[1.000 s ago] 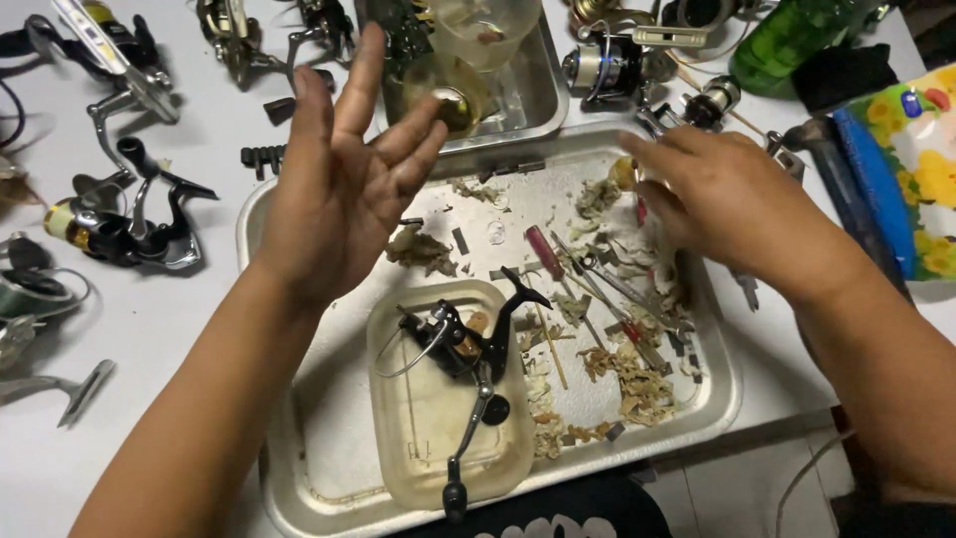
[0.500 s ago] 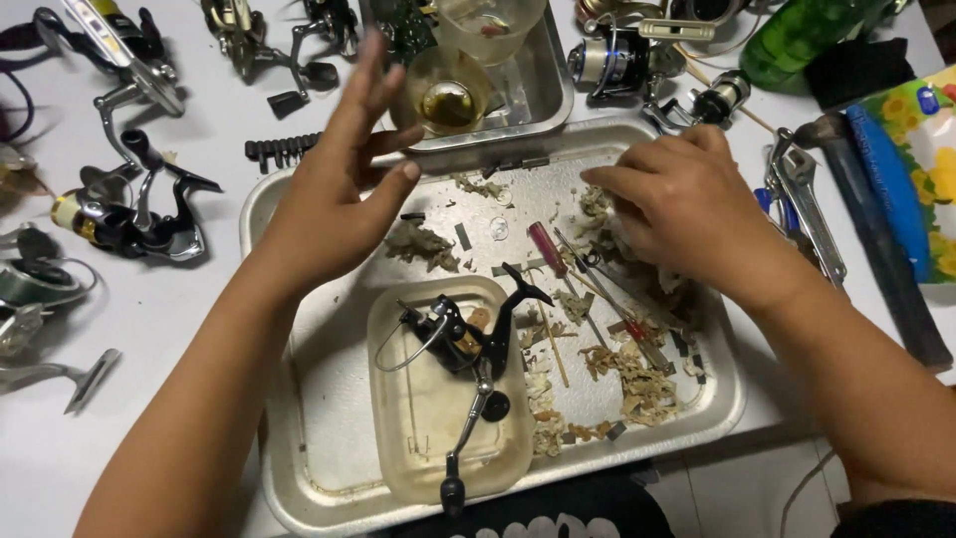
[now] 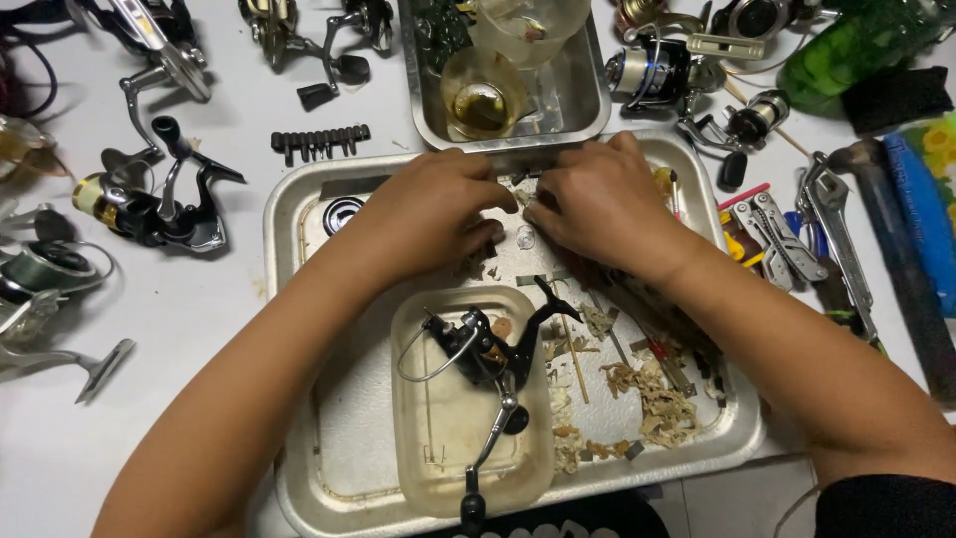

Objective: Disassembling, adjusting, and reassembling the internal gears and washers of a spinning fishing reel on a workbench.

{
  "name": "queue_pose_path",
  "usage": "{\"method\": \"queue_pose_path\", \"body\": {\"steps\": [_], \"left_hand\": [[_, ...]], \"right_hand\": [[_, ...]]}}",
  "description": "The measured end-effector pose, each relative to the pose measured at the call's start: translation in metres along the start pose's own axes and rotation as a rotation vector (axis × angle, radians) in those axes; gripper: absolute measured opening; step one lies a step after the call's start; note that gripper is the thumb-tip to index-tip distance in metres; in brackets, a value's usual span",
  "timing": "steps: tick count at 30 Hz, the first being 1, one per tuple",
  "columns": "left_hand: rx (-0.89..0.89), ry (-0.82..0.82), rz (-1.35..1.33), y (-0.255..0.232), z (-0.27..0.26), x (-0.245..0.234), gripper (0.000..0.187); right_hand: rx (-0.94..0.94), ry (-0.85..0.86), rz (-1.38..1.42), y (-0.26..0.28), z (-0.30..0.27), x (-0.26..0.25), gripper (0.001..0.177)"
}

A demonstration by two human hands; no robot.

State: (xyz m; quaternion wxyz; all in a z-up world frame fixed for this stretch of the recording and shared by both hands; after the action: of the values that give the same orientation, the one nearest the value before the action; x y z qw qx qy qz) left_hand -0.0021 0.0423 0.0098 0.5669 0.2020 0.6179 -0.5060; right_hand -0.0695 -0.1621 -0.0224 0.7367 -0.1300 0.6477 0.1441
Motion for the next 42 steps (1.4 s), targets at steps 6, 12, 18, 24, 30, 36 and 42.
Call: {"method": "queue_pose_path", "body": {"steps": [6, 12, 18, 24, 30, 36, 42], "left_hand": [[-0.027, 0.131, 0.088, -0.006, 0.019, 0.021, 0.019], [-0.032, 0.215, 0.126, -0.007, 0.029, 0.027, 0.023], [-0.105, 0.224, 0.098, -0.007, 0.032, 0.033, 0.029], [-0.123, 0.259, 0.048, -0.011, 0.025, 0.014, 0.029], [-0.139, 0.151, 0.023, -0.001, 0.025, -0.011, 0.022], [-0.154, 0.0, -0.042, 0.001, 0.01, -0.043, 0.017], [-0.094, -0.203, -0.075, 0.015, -0.006, -0.047, 0.023]], "right_hand": [[0.063, 0.111, 0.02, -0.005, 0.008, 0.002, 0.03], [0.123, 0.249, 0.086, 0.0, 0.018, -0.006, 0.029], [0.131, 0.257, 0.082, -0.001, 0.016, -0.005, 0.029], [0.147, 0.205, 0.162, 0.003, 0.015, -0.011, 0.022], [0.175, 0.109, 0.373, 0.004, 0.009, -0.011, 0.013], [0.297, 0.037, 0.596, 0.005, -0.007, -0.063, 0.043], [0.067, 0.232, 0.53, 0.013, -0.003, -0.037, 0.035]]}}
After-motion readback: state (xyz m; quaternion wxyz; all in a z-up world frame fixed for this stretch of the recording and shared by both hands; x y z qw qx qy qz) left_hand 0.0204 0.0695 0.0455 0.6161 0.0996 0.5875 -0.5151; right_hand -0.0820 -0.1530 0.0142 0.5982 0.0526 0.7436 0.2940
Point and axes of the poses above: each hand's wrist, its own z-axis towards the middle knuckle, its own x-axis out of the palm, y = z × x, the point moved 2 cm from there along z, towards the middle knuckle, and after that the axes turned 9 degrees about -x, right-handed, at the moved point
